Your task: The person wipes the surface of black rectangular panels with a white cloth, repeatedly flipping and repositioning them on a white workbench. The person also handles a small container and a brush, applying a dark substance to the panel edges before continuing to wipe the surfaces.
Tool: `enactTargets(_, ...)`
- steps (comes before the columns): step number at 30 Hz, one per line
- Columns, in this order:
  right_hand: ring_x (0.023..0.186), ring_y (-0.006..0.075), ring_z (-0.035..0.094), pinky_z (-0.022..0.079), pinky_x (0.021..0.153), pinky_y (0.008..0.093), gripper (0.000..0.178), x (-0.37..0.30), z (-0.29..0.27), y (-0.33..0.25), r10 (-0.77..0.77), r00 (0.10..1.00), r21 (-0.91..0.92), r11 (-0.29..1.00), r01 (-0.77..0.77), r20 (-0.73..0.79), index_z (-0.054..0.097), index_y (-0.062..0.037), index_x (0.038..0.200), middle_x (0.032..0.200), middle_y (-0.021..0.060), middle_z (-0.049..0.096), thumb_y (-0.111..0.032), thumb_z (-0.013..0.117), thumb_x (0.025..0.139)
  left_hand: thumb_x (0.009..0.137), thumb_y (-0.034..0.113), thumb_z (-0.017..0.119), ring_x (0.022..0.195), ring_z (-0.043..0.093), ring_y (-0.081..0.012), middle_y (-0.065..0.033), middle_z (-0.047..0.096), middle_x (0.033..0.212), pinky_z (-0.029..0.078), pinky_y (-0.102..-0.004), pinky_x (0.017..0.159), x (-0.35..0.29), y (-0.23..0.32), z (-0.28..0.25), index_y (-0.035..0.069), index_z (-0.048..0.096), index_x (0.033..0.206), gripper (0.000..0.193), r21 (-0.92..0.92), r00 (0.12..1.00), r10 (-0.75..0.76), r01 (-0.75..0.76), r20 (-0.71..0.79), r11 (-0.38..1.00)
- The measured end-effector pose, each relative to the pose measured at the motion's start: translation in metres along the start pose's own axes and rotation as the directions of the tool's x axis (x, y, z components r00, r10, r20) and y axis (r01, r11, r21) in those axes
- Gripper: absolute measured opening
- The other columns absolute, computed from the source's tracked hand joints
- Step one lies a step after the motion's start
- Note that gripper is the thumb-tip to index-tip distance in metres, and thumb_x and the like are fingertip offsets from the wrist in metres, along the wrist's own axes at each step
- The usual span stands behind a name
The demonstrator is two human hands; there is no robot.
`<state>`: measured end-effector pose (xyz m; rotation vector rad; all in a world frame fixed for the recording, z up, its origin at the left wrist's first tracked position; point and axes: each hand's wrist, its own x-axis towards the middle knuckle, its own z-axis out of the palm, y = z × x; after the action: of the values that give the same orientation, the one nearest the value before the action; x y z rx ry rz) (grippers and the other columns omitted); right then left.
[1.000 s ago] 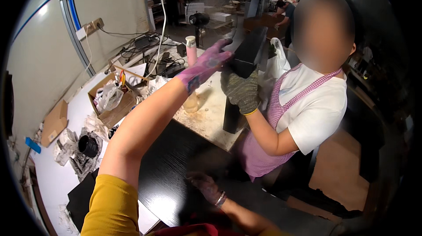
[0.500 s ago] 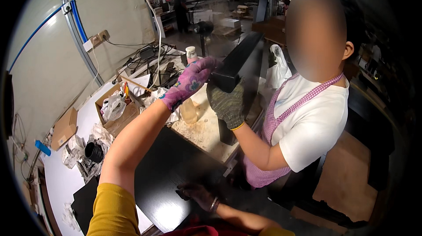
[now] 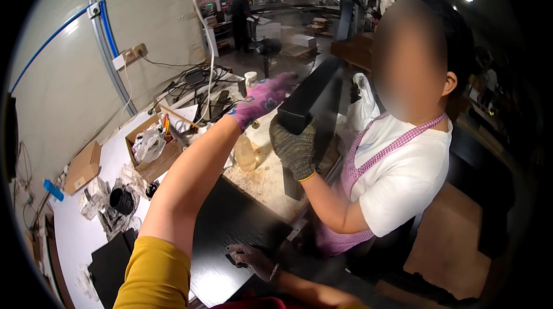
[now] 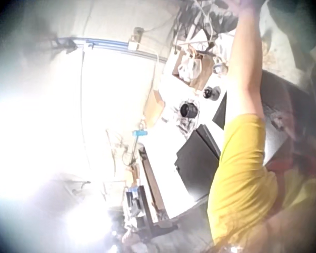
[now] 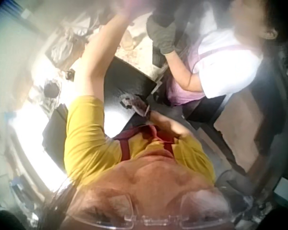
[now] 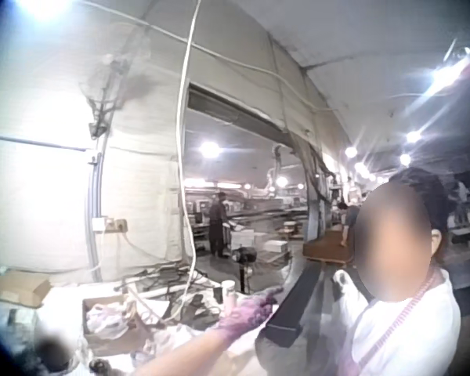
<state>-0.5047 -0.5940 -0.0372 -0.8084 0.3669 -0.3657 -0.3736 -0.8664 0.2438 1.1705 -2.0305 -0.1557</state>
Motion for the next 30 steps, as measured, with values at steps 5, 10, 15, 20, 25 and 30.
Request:
enactTargets(5, 0.096, 0.0083, 0.054, 0.044, 0.087, 0.0252, 0.041, -0.005, -0.019, 0.012, -0.074, 0.997, 0.105, 0.992, 0.076, -0.032, 0.056, -0.0028, 0.127, 0.105, -0.0016, 0.060, -0.015, 0.060, 0.089, 0.096, 0.011, 0.045, 0.112, 0.057, -0.0207, -0.0116, 0.057, 0.126, 0.049, -0.0319, 0.089, -0.075, 0.048, -0.069, 0.011, 0.042, 0.143, 0.047, -0.246, 0.971, -0.240, 0.228, -0.018, 0.942)
enactTargets(10, 0.101, 0.0099, 0.051, 0.047, 0.083, 0.0274, 0.039, -0.010, -0.017, -0.002, -0.069, 0.998, 0.096, 0.993, 0.069, 0.002, 0.055, -0.0049, 0.127, 0.110, -0.0017, 0.055, -0.014, 0.057, 0.089, 0.097, 0.010, 0.051, 0.112, 0.055, -0.0181, -0.0084, 0.056, 0.124, 0.043, -0.0310, 0.100, -0.234, 0.062, -0.113, 0.007, 0.048, 0.138, 0.041, -0.111, 0.950, -0.302, 0.292, -0.084, 0.950)
enactTargets(15, 0.097, 0.0085, 0.053, 0.046, 0.081, 0.0254, 0.045, -0.020, 0.004, -0.020, -0.127, 0.990, -0.191, 0.975, 0.115, -0.054, 0.051, -0.0032, 0.131, 0.110, -0.0012, 0.056, -0.014, 0.059, 0.088, 0.092, 0.005, 0.054, 0.106, 0.061, -0.0236, -0.0140, 0.062, 0.115, 0.047, -0.0334, 0.093, -0.398, 0.097, -0.164, 0.002, 0.060, 0.122, 0.030, -0.074, 0.764, -0.570, 0.577, -0.301, 0.813)
enactTargets(20, 0.091, 0.0069, 0.053, 0.045, 0.082, 0.0248, 0.052, -0.031, 0.040, -0.032, -0.131, 0.986, 0.112, 0.986, 0.120, 0.101, 0.048, 0.0005, 0.133, 0.097, -0.0019, 0.053, -0.009, 0.064, 0.084, 0.094, 0.009, 0.054, 0.094, 0.064, -0.0224, -0.0126, 0.064, 0.103, 0.052, -0.0336, 0.083, -0.533, 0.111, -0.163, -0.002, 0.060, 0.118, 0.027, -0.279, 0.536, -0.818, 0.769, -0.210, 0.575)
enactTargets(25, 0.096, 0.0085, 0.052, 0.042, 0.082, 0.0241, 0.054, -0.038, 0.095, -0.032, -0.154, 0.984, 0.089, 0.985, 0.147, 0.086, 0.049, -0.0016, 0.134, 0.101, -0.0009, 0.054, -0.008, 0.068, 0.084, 0.085, 0.008, 0.060, 0.085, 0.059, -0.0258, -0.0118, 0.060, 0.093, 0.048, -0.0376, 0.072, -0.644, 0.090, -0.163, 0.002, 0.062, 0.105, 0.021, 0.825, 0.783, -0.620, 0.326, 0.038, 0.462)
enactTargets(30, 0.090, 0.0075, 0.052, 0.041, 0.081, 0.0226, 0.054, -0.041, 0.128, -0.001, -0.189, 0.980, -0.050, 0.980, 0.192, 0.067, 0.050, 0.0012, 0.132, 0.097, -0.0014, 0.054, -0.009, 0.070, 0.083, 0.094, 0.012, 0.054, 0.100, 0.059, -0.0245, -0.0124, 0.060, 0.110, 0.048, -0.0340, 0.090, -0.688, 0.079, -0.183, 0.005, 0.058, 0.119, 0.026, 0.152, 0.685, -0.666, 0.722, -0.296, 0.675)
